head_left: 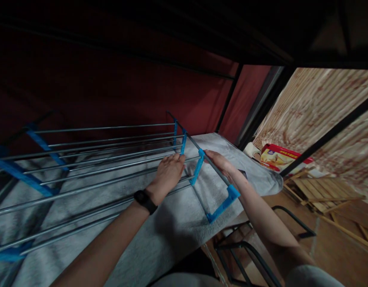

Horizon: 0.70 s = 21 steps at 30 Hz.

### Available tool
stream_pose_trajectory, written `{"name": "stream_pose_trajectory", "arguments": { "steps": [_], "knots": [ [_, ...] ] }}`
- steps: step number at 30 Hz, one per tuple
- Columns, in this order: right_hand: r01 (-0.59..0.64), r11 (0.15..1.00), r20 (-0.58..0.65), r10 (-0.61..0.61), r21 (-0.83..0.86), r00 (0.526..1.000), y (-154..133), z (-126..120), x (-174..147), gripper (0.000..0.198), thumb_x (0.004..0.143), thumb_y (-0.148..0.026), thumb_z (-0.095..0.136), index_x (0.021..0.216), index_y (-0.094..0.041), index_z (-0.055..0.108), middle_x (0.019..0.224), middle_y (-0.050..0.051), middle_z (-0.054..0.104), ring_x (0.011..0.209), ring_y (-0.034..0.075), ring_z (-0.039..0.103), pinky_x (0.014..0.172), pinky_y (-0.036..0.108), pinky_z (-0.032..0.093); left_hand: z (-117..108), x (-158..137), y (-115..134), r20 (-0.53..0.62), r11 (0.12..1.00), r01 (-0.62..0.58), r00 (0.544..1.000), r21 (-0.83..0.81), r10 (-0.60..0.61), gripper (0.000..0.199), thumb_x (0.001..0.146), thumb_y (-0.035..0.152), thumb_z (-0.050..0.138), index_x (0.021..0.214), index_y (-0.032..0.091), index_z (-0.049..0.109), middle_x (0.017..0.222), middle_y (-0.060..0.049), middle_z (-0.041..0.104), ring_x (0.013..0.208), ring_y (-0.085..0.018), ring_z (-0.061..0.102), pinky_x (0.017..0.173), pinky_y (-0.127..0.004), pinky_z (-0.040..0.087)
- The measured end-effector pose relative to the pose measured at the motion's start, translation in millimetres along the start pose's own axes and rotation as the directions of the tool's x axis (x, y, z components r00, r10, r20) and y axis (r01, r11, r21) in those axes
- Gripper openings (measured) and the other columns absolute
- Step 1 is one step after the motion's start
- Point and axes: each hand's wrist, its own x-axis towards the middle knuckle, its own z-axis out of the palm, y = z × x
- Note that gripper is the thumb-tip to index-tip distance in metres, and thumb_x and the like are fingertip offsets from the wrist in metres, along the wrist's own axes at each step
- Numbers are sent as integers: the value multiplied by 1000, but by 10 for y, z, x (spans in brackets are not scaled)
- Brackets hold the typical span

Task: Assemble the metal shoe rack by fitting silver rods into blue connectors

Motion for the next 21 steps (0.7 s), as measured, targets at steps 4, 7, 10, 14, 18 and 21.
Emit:
{"name": "stream_pose_trajectory", "arguments": {
  "steps": [4,7,10,14,18,21],
  "knots": [
    [-47,995,23,45,87,999,84,96,115,31,86,-50,67,86,-20,74,92,7,78,95,23,71,101,39,55,96,133,35,116,1000,1,993,-30,3,31,104,15,39,126,17,60,117,-10,73,107,-25,71,89,-36,53],
    [-30,997,56,26,65,998,83,63,134,33,85,-51,67,88,-19,75,94,7,78,95,24,72,101,41,55,149,154,42,115,1000,-13,993,-17,14,36,102,9,37,129,18,58,120,-10,72,111,-24,70,88,-36,53],
    [-19,998,65,16,53,998,83,48,121,37,85,-54,66,89,-19,76,94,8,78,96,25,72,99,41,56,169,144,38,97,1000,-23,995,0,23,38,101,8,36,130,18,58,120,-11,71,110,-25,71,87,-37,54],
    [-13,1000,55,11,20,998,80,65,100,41,82,-59,67,87,-19,76,97,8,79,96,25,71,97,39,56,178,144,23,110,999,-32,993,-12,33,40,101,7,33,131,17,58,118,-12,72,108,-25,71,86,-37,55],
    [-2,1000,67,2,3,998,64,69,87,44,81,-62,67,87,-19,77,101,8,78,96,24,70,95,37,56,213,150,7,93,999,-36,995,-24,38,40,102,9,33,132,17,57,119,-12,72,107,-25,71,86,-37,54],
    [8,1000,73,-9,9,997,78,62,88,45,84,-62,64,90,-19,77,99,8,78,96,24,70,95,36,55,218,150,7,70,999,-47,996,-18,48,39,102,10,33,132,18,57,117,-12,72,106,-24,72,85,-36,53]
  ]
}}
